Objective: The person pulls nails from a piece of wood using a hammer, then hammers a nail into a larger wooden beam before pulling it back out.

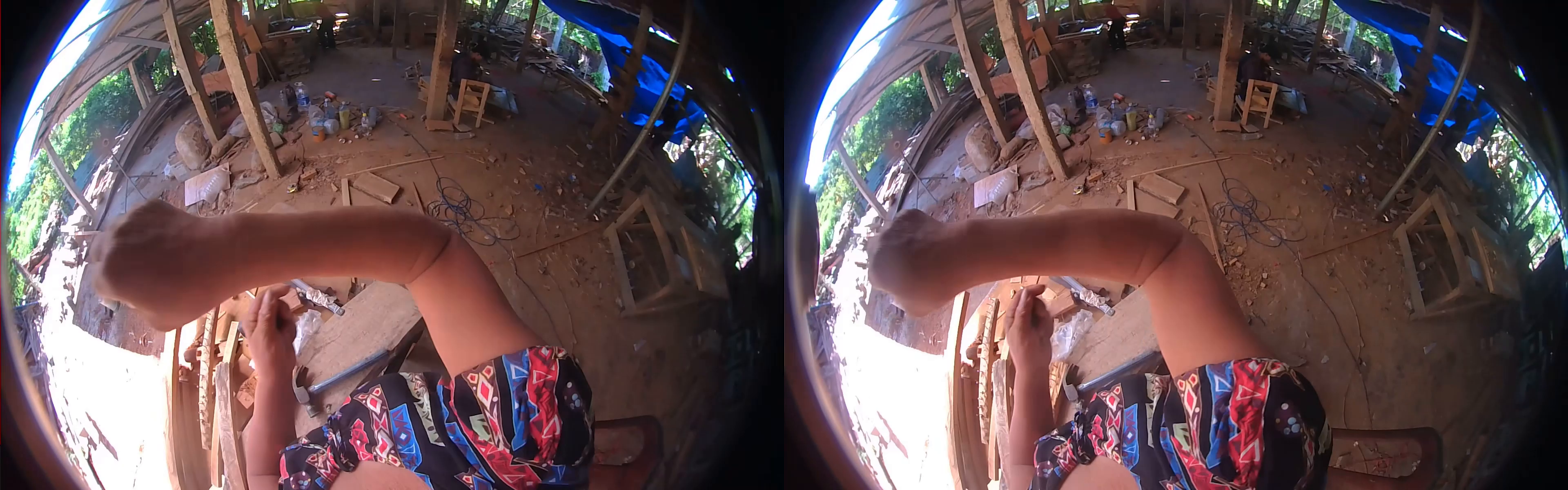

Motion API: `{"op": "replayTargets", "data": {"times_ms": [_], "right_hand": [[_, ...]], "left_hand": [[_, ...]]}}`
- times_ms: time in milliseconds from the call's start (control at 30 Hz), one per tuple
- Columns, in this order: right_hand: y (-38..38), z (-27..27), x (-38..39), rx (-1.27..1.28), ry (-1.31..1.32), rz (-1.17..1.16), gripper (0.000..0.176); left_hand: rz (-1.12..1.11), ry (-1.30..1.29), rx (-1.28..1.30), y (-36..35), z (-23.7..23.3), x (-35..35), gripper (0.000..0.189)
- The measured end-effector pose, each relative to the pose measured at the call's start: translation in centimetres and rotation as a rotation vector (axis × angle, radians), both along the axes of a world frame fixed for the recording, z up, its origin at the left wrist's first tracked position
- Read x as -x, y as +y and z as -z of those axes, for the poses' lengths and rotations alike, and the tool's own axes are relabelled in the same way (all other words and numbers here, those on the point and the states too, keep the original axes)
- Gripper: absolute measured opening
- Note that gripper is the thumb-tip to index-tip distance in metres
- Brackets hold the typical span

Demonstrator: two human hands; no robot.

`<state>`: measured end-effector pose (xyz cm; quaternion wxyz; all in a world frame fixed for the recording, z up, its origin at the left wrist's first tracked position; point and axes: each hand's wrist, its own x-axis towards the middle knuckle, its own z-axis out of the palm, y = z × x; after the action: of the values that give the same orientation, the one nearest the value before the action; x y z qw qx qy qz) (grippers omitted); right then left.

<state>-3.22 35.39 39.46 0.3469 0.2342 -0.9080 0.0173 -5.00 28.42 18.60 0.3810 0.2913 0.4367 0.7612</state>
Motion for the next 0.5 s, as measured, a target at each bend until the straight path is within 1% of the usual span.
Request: {"op": "replayTargets", "data": {"times_ms": [33, 67, 100, 167, 200, 267, 300, 333, 367, 433, 500], "right_hand": [[0.8, 2.7, 0.8, 0.098, 0.080, -0.029, 0.006], [1.2, 4.5, 0.6, 0.132, 0.021, 0.005, 0.004], [1.5, 6.4, 0.4, 0.163, -0.038, 0.038, 0.003], [1.7, 11.6, 1.5, 0.365, -0.085, -0.039, 0.007], [1.2, 13.5, 1.6, 0.457, -0.103, -0.064, 0.008], [-0.3, 16.4, 1.6, 0.623, -0.169, -0.127, 0.009], [-1.1, 17.6, 1.7, 0.700, -0.217, -0.163, 0.010], [-1.9, 18.4, 1.9, 0.779, -0.346, -0.175, 0.007], [-2.7, 19.2, 2.0, 0.779, -0.352, -0.182, 0.007], [-4.0, 20.4, 1.8, 0.870, -0.463, -0.155, 0.009], [-4.7, 22.0, 2.0, 0.855, -0.445, -0.174, 0.010]], "left_hand": [[-0.072, -0.017, -0.009, -1.7, 0.1, 0.9, 0.026], [-0.180, -0.065, 0.015, -3.2, 0.0, 1.3, 0.024], [-0.353, 0.007, 0.012, -4.5, 2.3, 2.4, 0.021], [-0.403, -0.062, -0.019, -7.5, 1.3, 2.0, 0.019], [-0.421, -0.065, -0.017, -8.2, 1.6, 1.7, 0.019], [-0.608, 0.201, 0.109, -9.2, 2.2, 0.9, 0.016], [-0.621, 0.198, 0.114, -9.8, 3.1, 1.1, 0.016], [-0.628, 0.257, 0.096, -10.1, 4.2, 1.3, 0.015], [-0.630, 0.315, 0.076, -10.6, 5.0, 1.5, 0.014], [-0.623, 0.271, 0.082, -11.6, 5.8, 1.3, 0.013], [-0.644, 0.321, 0.077, -12.3, 6.8, 1.5, 0.013]]}}
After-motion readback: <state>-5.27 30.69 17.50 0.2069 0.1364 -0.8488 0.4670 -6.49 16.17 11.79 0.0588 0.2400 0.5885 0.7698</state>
